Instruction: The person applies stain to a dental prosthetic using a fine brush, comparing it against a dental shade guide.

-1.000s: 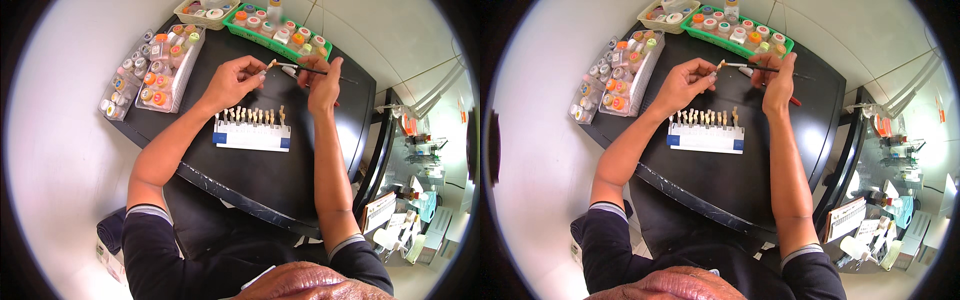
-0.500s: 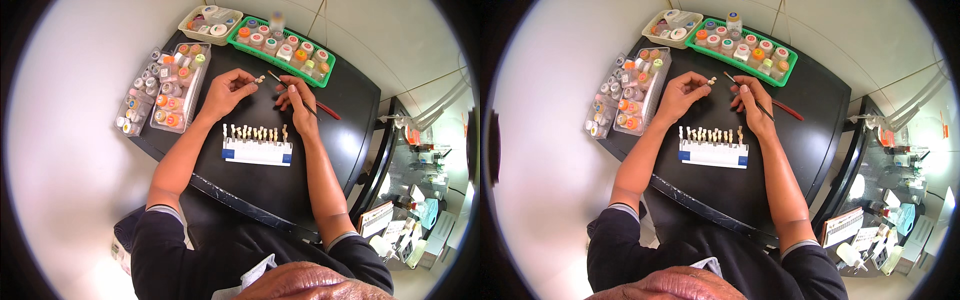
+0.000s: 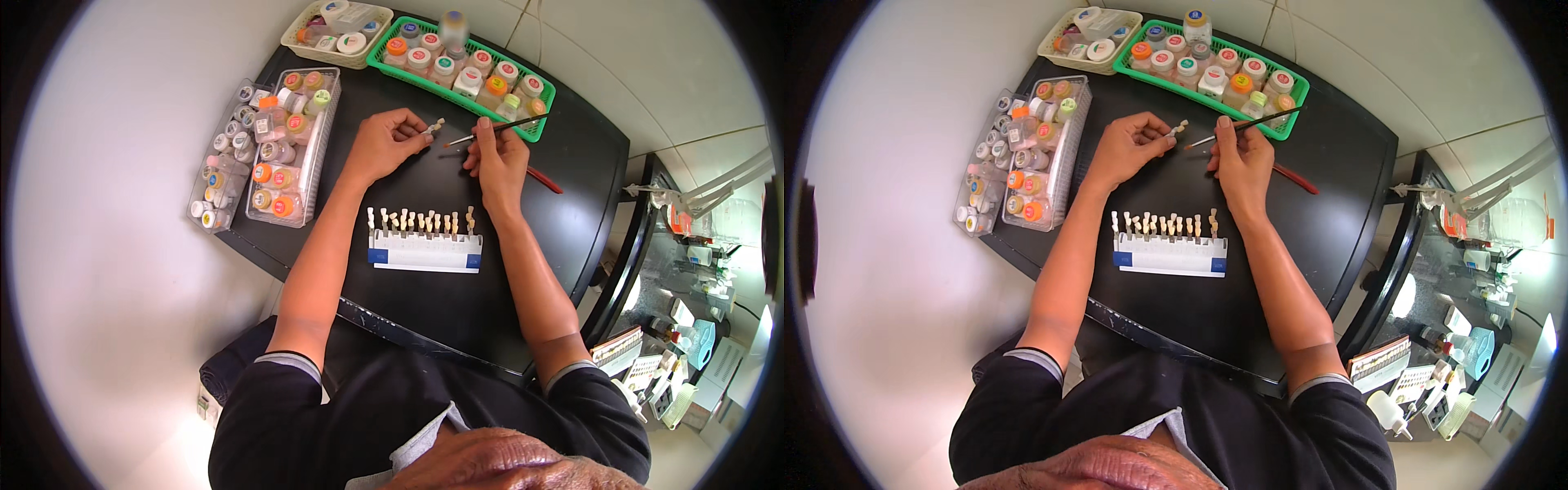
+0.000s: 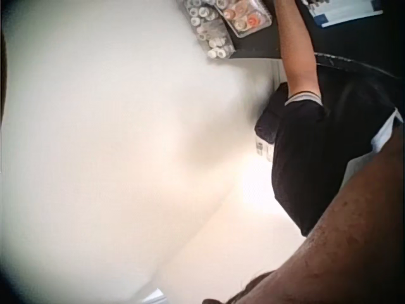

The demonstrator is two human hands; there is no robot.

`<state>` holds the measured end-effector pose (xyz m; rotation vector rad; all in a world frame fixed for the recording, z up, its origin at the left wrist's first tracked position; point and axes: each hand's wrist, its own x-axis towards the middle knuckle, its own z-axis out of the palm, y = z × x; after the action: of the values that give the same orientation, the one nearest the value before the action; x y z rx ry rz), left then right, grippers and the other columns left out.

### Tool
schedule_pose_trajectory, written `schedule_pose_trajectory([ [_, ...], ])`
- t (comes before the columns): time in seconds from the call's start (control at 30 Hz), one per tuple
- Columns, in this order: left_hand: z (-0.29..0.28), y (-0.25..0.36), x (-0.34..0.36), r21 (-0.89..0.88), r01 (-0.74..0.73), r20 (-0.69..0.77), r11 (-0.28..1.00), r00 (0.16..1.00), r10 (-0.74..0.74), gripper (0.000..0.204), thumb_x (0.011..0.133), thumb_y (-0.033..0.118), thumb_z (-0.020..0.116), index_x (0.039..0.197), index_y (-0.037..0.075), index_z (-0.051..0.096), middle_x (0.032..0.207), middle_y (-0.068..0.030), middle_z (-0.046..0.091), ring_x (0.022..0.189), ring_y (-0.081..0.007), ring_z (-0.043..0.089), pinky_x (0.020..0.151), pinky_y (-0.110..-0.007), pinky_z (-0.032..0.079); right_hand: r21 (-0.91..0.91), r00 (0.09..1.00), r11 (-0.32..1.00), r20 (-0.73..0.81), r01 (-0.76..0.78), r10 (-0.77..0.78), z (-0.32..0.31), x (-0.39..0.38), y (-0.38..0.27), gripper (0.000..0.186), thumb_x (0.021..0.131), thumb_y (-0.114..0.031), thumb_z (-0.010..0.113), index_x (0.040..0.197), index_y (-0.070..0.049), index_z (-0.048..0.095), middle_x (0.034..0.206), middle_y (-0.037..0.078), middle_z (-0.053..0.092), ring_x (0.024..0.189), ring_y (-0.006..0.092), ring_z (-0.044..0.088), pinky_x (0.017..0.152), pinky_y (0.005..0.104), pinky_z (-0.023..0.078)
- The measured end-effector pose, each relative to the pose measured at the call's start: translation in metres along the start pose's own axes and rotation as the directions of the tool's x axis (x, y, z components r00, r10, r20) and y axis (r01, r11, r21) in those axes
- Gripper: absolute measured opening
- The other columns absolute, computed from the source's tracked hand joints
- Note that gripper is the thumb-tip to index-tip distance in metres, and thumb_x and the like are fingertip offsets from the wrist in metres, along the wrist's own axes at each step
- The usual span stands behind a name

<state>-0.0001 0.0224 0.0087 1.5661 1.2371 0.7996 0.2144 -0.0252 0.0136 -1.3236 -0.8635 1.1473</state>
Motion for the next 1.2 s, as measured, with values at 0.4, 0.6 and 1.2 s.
schedule_pose_trajectory([
  [0.4,-0.002,-0.001,-0.013,-0.027,0.007,-0.025,1.0,1.0,-0.007,0.019,0.089,0.01,0.089,0.099,0.002,0.075,0.08,0.0011,0.073,0.07,-0.0019,0.06,0.065,-0.021,0.05,0.001,0.971,0.978,0.115,0.21,-0.209,-0.004,-0.014,0.009,0.024,0.114,-0.018,0.058,0.116,0.002,0.072,0.09,0.008,0.074,0.073,0.0099,0.066,0.065,0.0238,0.05],
  [0.6,-0.002,0.002,-0.015,-0.011,0.036,-0.045,0.999,0.998,-0.037,0.018,0.087,0.007,0.089,0.099,0.003,0.075,0.078,0.0014,0.073,0.067,-0.0007,0.06,0.062,-0.02,0.049,-0.178,0.889,0.875,0.174,0.451,-0.423,0.004,-0.014,0.008,0.019,0.111,-0.009,0.059,0.114,0.005,0.072,0.091,0.011,0.076,0.083,0.0144,0.072,0.072,0.027,0.057],
  [1.2,0.0,0.006,-0.016,-0.005,0.048,-0.044,0.999,0.998,-0.048,0.016,0.087,0.006,0.089,0.097,0.003,0.077,0.077,0.002,0.074,0.065,0.0011,0.059,0.061,-0.019,0.049,-0.289,0.842,0.796,0.289,0.531,-0.456,0.003,-0.008,0.011,0.011,0.103,-0.003,0.069,0.108,0.003,0.077,0.097,0.014,0.079,0.079,0.0216,0.073,0.072,0.0309,0.057],
])
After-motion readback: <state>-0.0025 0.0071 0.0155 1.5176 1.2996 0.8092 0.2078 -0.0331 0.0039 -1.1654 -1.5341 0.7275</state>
